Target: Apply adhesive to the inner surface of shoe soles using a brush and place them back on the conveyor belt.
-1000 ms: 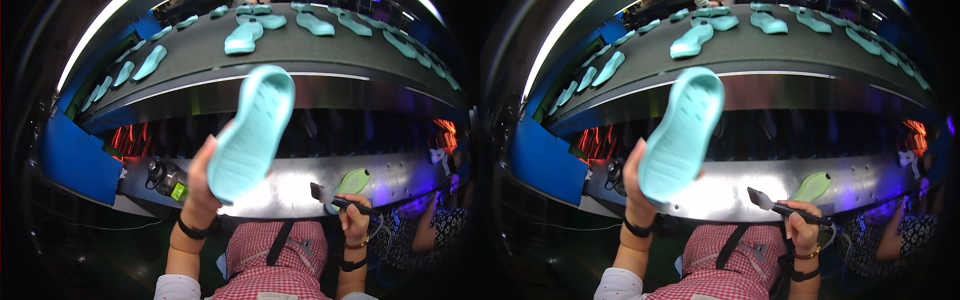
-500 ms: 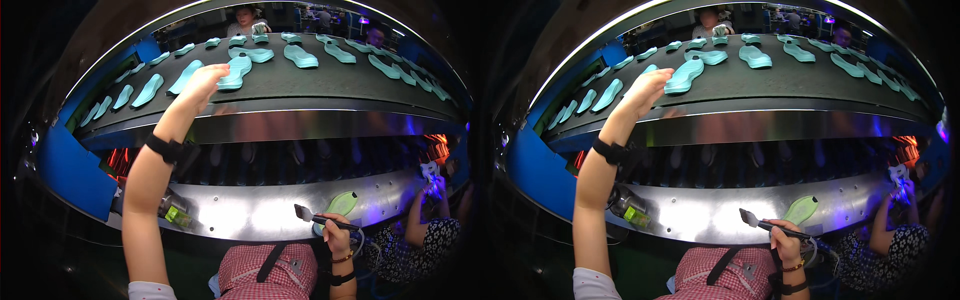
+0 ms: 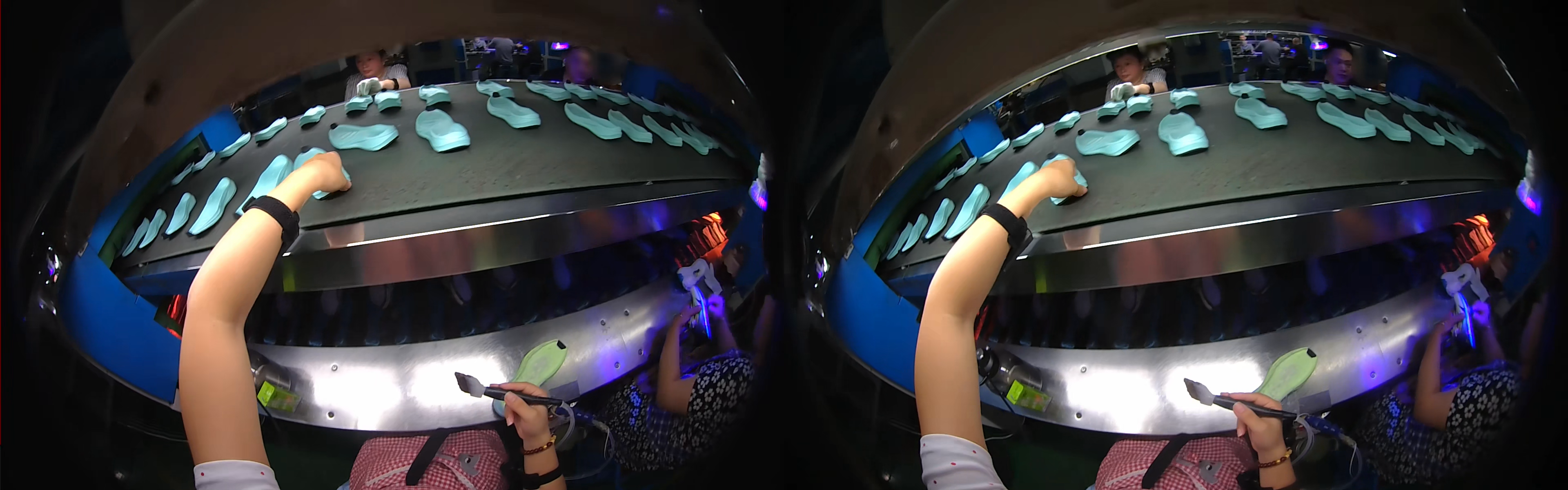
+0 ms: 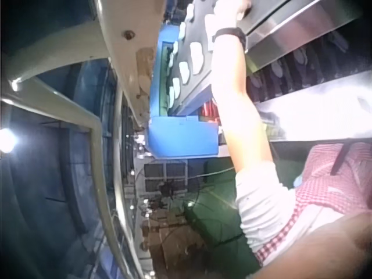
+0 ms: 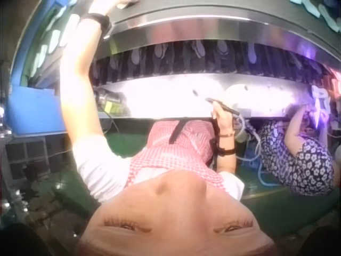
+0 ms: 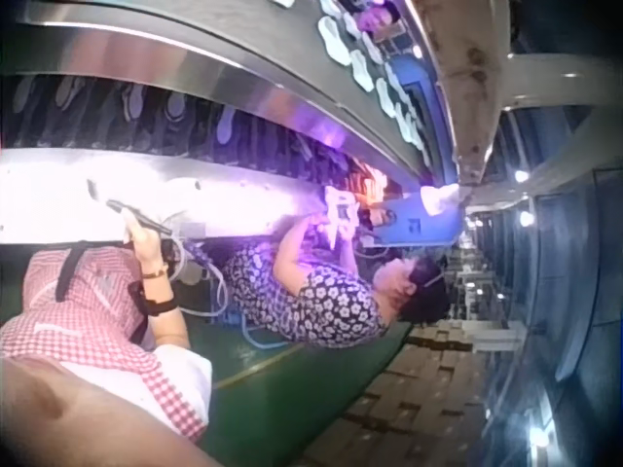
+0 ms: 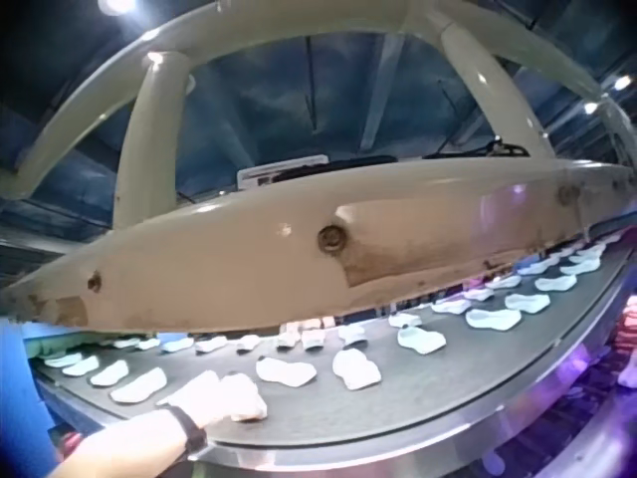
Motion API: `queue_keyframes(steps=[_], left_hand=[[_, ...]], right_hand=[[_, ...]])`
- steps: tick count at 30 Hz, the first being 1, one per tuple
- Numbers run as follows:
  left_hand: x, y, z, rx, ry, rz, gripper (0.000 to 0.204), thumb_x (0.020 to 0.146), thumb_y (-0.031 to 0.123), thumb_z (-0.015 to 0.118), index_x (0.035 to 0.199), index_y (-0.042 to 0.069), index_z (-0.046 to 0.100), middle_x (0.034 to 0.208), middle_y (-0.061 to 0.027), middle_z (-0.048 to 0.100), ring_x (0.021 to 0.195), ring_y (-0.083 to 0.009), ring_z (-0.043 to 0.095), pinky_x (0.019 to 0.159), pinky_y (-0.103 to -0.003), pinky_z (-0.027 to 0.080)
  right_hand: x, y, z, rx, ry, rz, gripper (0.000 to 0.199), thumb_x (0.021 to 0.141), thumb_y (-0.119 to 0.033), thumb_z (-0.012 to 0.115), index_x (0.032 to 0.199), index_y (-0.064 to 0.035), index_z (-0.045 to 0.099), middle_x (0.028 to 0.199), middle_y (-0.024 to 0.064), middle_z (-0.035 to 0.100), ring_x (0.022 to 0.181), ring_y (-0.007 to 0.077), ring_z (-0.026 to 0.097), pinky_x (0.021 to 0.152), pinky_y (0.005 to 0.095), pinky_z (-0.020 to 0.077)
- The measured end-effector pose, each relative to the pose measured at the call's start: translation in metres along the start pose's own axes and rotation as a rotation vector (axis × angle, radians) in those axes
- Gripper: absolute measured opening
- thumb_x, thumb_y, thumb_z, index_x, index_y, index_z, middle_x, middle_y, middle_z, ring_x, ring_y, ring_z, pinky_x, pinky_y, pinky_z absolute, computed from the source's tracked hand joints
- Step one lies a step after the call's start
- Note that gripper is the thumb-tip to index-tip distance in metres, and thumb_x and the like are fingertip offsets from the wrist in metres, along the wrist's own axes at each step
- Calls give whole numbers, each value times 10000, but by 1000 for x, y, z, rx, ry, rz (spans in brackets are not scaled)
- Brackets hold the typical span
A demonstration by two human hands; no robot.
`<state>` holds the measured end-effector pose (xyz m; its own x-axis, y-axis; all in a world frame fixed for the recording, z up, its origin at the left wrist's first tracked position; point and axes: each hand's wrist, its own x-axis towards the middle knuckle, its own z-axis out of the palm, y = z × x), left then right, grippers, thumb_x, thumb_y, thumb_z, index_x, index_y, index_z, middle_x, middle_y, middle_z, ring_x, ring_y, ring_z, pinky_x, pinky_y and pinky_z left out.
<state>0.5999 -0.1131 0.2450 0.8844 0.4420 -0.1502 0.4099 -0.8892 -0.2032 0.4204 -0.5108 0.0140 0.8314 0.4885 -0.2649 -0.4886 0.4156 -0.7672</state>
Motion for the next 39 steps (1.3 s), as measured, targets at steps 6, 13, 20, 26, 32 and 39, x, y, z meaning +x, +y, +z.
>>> queue_keyframes(steps=[6,13,20,26,32,39], left_hand=[[62,18,4,4,-71,-100,910,644,116,664,1343,33,88,1187,-281,436,1104,-370,445,906,-368,389],[102,21,20,17,35,-22,647,660,-7,479,1272,161,352,1188,-266,420,1114,-383,418,897,-380,381],[115,60,18,-110,168,467,373,592,-14,506,958,58,523,1001,-233,528,958,-379,499,773,-389,414],[75,136,11,-351,174,881,351,633,45,621,971,51,528,943,-138,573,960,-301,515,811,-371,399],[23,118,-9,-77,136,627,303,732,271,629,861,3,571,843,-180,596,802,-331,558,697,-377,426],[-112,30,16,-853,342,504,311,824,299,554,894,-5,555,950,-107,539,919,-186,505,844,-299,372]], right_hand=[[6,6,-14,-6,71,0,160,774,-14,537,895,82,582,824,171,621,418,69,460,391,156,373],[13,14,-29,16,76,83,162,773,-6,549,904,78,591,777,137,623,430,65,457,405,163,372],[10,24,-46,42,92,100,167,778,-2,541,914,85,584,737,130,610,428,72,444,400,163,351],[5,15,-36,22,88,124,177,777,-61,582,915,49,606,705,69,606,447,51,452,414,160,355],[3,12,-29,-31,94,-4,207,744,0,585,945,43,600,758,65,602,626,90,532,588,188,424],[14,5,-31,98,220,-103,214,729,54,571,942,46,575,922,117,606,733,108,534,675,203,425]])
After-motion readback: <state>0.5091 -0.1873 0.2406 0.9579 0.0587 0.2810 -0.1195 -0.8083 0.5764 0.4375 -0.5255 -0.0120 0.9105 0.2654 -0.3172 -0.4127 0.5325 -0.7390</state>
